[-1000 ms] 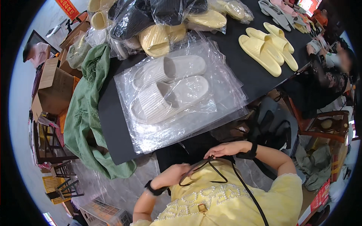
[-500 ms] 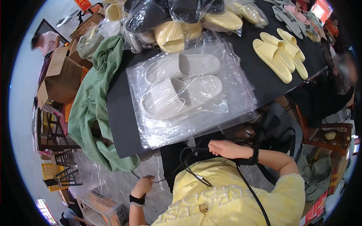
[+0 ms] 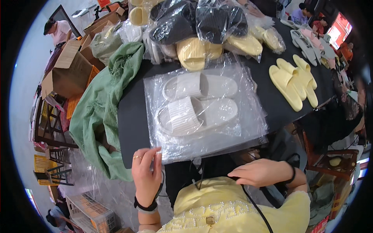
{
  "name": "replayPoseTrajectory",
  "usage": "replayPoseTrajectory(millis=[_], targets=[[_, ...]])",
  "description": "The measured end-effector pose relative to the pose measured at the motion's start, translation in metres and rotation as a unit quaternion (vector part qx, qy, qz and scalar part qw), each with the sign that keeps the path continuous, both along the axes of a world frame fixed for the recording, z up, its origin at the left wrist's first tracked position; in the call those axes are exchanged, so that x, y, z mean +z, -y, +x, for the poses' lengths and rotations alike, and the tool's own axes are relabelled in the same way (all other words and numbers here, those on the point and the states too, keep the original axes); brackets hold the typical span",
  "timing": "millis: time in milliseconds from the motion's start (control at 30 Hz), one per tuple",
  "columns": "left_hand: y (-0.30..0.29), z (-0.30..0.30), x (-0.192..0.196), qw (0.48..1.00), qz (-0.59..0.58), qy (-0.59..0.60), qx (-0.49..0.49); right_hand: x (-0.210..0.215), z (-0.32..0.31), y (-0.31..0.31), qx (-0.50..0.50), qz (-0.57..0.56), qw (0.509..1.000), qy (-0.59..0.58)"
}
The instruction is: Sorting, inspecting, and packaging various colored slippers into plastic bags in a production environment.
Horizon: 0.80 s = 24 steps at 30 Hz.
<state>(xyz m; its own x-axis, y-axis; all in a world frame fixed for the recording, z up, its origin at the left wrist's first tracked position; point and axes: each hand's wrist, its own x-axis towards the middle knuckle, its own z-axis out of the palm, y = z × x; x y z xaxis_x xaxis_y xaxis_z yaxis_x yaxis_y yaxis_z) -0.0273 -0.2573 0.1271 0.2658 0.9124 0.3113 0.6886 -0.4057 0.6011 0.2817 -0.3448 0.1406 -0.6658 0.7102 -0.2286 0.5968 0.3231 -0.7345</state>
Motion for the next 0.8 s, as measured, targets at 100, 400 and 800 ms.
replayPoseTrajectory(millis=[100, 400, 800], targets=[[-0.027, 0.019, -0.026, 0.996, 0.07, -0.046, 0.002, 0.037, 0.031, -0.03, -0.041, 0.108, 0.992, -0.046], [-0.023, 0.029, -0.092, 0.989, -0.07, -0.118, 0.051, -0.042, 0.107, -0.092, -0.397, -0.028, 0.915, -0.059], [-0.02, 0.025, -0.099, 0.995, -0.015, -0.039, 0.092, -0.059, 0.108, -0.097, -0.41, -0.212, 0.803, -0.376]])
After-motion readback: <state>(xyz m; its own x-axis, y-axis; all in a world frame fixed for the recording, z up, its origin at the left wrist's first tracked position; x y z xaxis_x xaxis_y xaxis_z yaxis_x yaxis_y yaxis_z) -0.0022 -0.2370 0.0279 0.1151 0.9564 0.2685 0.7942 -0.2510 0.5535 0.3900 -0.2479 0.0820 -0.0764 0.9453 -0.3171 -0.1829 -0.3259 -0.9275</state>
